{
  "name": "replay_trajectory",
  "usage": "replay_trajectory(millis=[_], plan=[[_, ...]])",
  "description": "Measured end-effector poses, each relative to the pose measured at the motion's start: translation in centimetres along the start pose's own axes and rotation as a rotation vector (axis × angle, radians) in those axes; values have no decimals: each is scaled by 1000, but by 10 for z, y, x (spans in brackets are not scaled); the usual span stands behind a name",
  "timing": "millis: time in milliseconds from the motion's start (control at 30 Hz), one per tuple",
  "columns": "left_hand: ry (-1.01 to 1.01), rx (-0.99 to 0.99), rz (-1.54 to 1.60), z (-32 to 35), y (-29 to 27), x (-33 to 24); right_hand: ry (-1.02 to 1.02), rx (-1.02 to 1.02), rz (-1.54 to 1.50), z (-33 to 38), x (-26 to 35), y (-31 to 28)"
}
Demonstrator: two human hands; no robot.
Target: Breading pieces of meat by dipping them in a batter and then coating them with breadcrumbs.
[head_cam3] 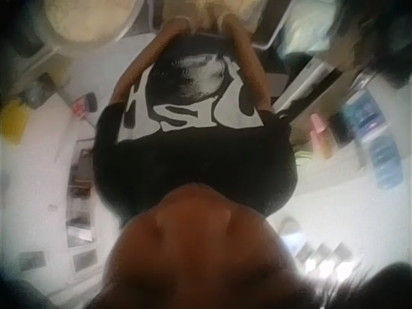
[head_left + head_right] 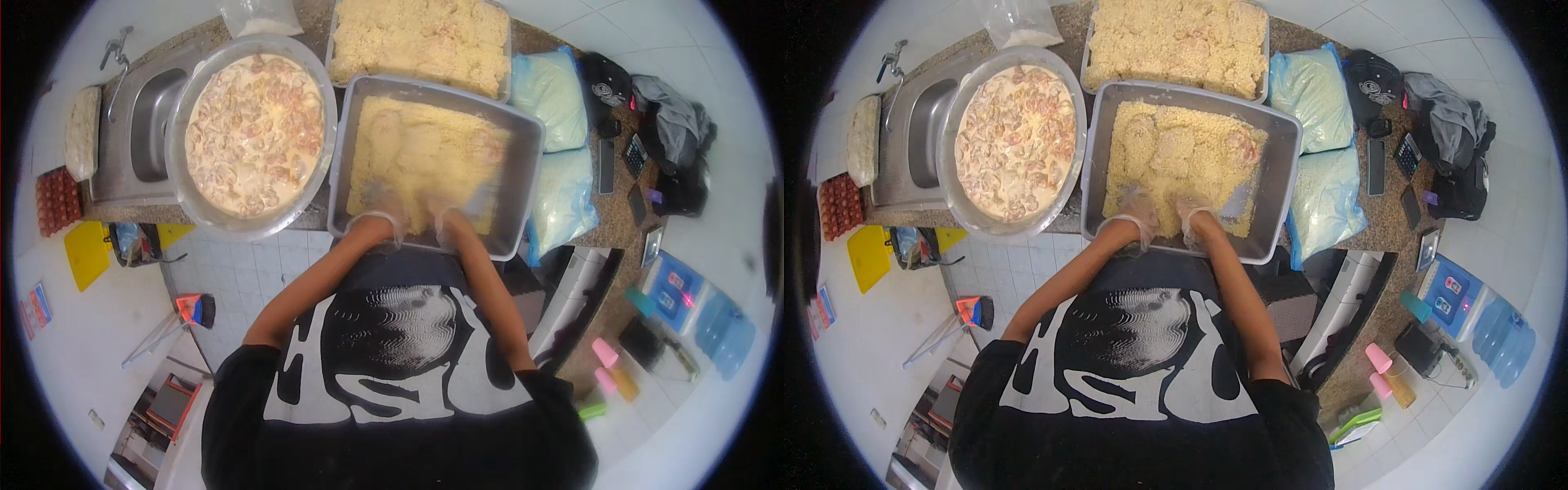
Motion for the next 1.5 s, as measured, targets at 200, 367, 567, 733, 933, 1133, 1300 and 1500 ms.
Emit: replay_trajectory(millis=[200, 367, 567, 733, 933, 1133, 1300, 1500], plan=[[-93, -429, 462, 64, -77, 24, 98, -101, 302, -53, 49, -85], [-142, -315, -73, 55, -66, 36, -104, -191, 518, -110, 89, -56], [91, -780, 72, 95, -89, 16, -22, -110, 153, -154, 34, -36], [8, -830, 482, 71, -71, 57, -129, -424, 691, -116, 96, -48], [-2, -585, 272, 48, -68, 47, -138, 154, 709, -129, 81, -79], [109, -513, 152, 39, -42, 52, -5, 300, 697, -109, 58, -89], [-3, -429, 624, 72, -73, 33, -12, -187, 570, -29, 139, -141], [-70, -343, 369, 51, -71, 15, 296, -148, 321, 7, 85, -97]])
Point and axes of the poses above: each hand's wrist, its own z-axis away from the middle knuckle, its own y-axis out of the palm, x = y × z, the point moved 8 cm from there along -z, towards the middle knuckle, and after that the axes turned 5 degrees about x, right-handed, at the moved point
